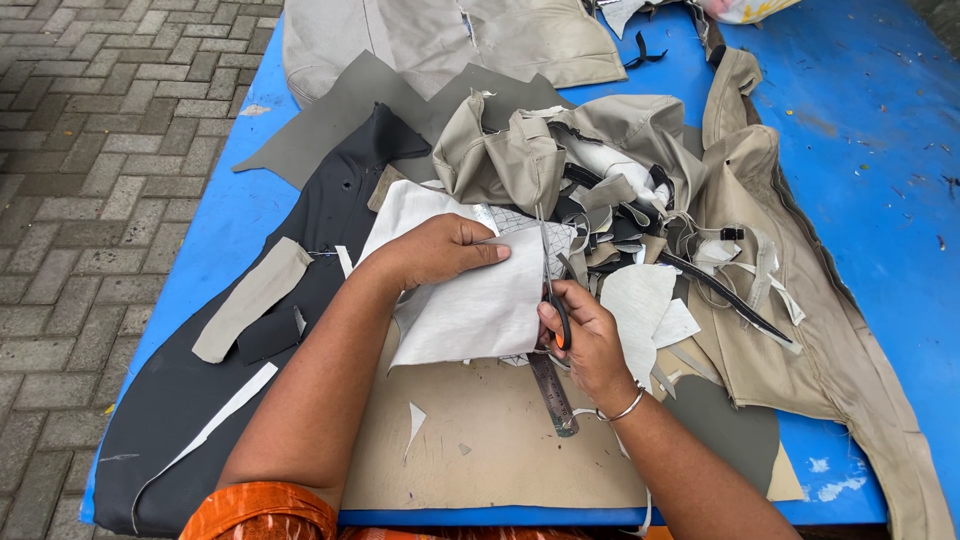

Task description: Marking and cutting leather pieces on a cutting table.

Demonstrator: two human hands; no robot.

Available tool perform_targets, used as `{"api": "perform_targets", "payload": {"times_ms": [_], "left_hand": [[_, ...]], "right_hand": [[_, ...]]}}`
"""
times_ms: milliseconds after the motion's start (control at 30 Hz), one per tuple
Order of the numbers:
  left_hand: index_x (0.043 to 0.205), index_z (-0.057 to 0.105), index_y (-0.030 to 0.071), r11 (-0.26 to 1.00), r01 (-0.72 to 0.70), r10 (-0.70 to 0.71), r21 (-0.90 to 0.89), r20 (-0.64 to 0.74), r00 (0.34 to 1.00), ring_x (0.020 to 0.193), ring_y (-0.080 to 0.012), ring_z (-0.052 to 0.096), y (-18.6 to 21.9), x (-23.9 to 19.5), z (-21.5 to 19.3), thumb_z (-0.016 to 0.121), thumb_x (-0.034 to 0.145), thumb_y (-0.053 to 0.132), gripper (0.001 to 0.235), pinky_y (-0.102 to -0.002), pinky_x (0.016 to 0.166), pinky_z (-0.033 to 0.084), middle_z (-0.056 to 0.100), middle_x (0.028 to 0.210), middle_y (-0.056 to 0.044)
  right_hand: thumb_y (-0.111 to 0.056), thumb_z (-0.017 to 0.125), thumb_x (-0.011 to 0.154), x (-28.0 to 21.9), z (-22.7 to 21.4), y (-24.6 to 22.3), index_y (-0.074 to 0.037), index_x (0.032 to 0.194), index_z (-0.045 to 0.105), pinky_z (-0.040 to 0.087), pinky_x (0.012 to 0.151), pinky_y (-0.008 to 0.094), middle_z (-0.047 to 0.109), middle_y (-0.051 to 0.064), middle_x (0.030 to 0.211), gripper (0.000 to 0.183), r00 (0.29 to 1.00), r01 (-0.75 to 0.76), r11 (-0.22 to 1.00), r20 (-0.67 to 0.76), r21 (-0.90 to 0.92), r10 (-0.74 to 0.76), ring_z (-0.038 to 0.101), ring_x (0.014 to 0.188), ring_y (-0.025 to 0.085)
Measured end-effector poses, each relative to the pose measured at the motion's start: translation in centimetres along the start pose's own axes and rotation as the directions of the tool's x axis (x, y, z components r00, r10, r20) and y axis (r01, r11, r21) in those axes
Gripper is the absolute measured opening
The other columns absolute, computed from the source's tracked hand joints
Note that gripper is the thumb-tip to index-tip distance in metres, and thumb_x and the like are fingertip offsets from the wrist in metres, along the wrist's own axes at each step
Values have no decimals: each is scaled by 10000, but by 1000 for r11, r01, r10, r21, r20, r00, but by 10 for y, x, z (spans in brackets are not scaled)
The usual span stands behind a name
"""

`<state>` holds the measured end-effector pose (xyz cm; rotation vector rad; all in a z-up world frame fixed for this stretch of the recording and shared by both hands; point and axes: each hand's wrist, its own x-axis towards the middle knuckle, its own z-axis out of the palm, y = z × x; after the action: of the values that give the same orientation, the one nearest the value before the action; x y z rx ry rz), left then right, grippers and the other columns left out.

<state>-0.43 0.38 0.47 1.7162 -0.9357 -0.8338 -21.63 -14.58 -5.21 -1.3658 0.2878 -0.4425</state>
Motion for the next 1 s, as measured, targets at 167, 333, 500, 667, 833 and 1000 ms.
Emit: {"api": "perform_targets", "payload": {"times_ms": [167, 333, 500, 667, 833, 1000], "left_hand": [[758, 755, 122, 1000, 18, -18, 0, 36, 999, 472, -99, 525, 2, -2, 5, 733, 922, 301, 244, -237, 490, 458, 614, 530, -9], [757, 755, 121, 1000, 30, -30, 0, 37, 999, 480, -103, 534, 3, -2, 5, 732, 920, 300, 243, -236, 496, 464, 609, 532, -12], [771, 763, 116, 999, 41, -41, 0, 36, 999, 490, -113, 550, 3, -3, 4, 731, 922, 294, 235, -244, 503, 474, 627, 547, -25], [784, 767, 114, 998, 56, -55, -18, 68, 996, 496, -111, 563, 4, -5, 7, 727, 923, 279, 219, -243, 509, 487, 638, 558, -23], [782, 764, 116, 999, 51, -49, -17, 95, 994, 493, -104, 563, -3, 0, 4, 718, 931, 266, 216, -239, 499, 483, 640, 560, -20], [821, 762, 91, 998, 46, -43, -53, 47, 998, 487, -107, 581, 10, -9, -1, 715, 928, 260, 206, -241, 503, 500, 643, 566, -23]], "right_hand": [[-174, 651, 947, -1, 5, -11, 0, 1125, 650, 375, 384, 150, 602, 145, 632, 249, 1000, 7, 1000, 10, 6, -7, 595, 581, 166], [-173, 652, 947, -3, 7, -13, -7, 1121, 652, 356, 374, 140, 597, 148, 625, 240, 1000, 1, 1000, 3, 4, -1, 578, 564, 155], [-142, 655, 948, -3, 4, -10, -4, 1119, 644, 339, 358, 132, 601, 162, 611, 220, 1000, 3, 1000, 1, 22, -3, 571, 538, 149], [-154, 656, 947, 0, 2, -10, -1, 1129, 634, 355, 367, 138, 617, 166, 628, 239, 1000, 3, 1000, 10, 18, -4, 587, 553, 152], [-139, 650, 949, 0, 2, -11, -5, 1130, 646, 340, 360, 128, 615, 158, 619, 225, 1000, -3, 1000, 8, 3, 3, 580, 546, 149], [-100, 682, 935, 1, 2, -14, -5, 1122, 643, 346, 344, 122, 626, 160, 615, 214, 999, -4, 1000, -33, 10, 5, 596, 524, 137]]}}
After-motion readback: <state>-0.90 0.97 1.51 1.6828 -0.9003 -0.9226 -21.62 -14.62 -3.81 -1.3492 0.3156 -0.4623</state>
